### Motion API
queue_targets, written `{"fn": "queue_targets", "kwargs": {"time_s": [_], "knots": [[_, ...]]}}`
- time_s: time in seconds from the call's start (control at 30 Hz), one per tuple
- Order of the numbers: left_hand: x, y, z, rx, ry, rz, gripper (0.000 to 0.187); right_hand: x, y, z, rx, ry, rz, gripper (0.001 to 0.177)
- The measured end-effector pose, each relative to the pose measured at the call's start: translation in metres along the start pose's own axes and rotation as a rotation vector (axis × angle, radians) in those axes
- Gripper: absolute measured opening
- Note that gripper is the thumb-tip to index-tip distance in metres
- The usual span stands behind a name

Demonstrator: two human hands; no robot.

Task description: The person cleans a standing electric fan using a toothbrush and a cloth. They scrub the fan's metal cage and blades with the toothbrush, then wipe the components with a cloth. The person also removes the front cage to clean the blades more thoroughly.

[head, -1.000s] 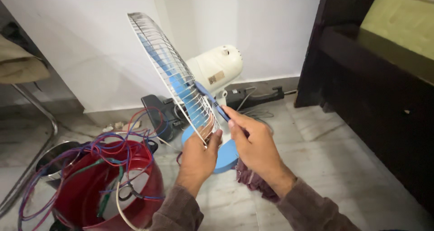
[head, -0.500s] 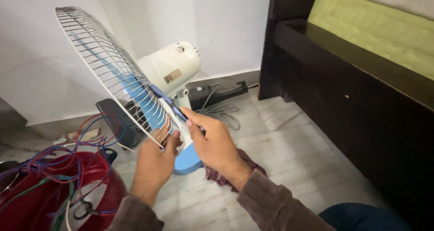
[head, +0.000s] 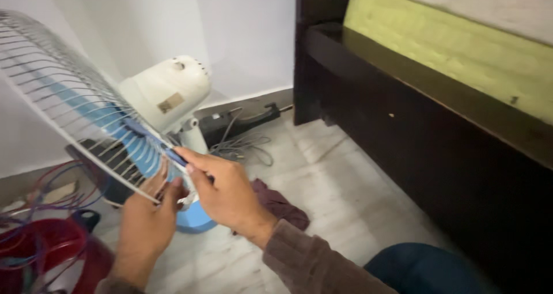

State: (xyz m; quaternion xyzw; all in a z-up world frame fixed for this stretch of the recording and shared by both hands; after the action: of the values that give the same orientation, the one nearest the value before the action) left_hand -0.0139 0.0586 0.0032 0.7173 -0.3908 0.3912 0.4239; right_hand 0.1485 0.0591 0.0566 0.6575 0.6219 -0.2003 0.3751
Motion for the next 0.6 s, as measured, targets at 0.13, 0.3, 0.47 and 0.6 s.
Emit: {"fn": "queue_targets", "kwargs": {"time_s": [0.13, 0.3, 0.47, 0.6], "knots": [[-0.007, -0.002, -0.003, -0.019, -0.008, 0.121, 0.029, -0.003, 0.002, 0.008, -0.098, 0.001, -0.067, 0.038], [-0.002, -0.001, 0.0, -0.015, 0.074, 0.061, 0.041, -0.003, 0.005, 0.0, -0.019, -0.024, 0.014, 0.034], [0.008, -0.004, 0.002, -0.007, 0.045, 0.041, 0.041, -0.001, 0.004, 0.001, -0.063, -0.115, -0.019, 0.035], [0.004, 0.0, 0.001, -0.03, 0.023, 0.02, 0.034, -0.006, 0.004, 0.003, -0.092, -0.051, -0.059, 0.037]]}}
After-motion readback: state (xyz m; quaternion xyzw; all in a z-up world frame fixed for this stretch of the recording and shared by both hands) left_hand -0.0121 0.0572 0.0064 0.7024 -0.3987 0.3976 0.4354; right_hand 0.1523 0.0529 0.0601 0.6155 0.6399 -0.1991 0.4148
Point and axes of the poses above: each hand's wrist, its own z-axis away from the middle knuckle, its own y-axis out of the back of the hand, x = y × z, the point moved 5 cm from there along -z, towards the middle knuckle, and after that the axes turned 9 degrees about z, right-handed, at the moved point
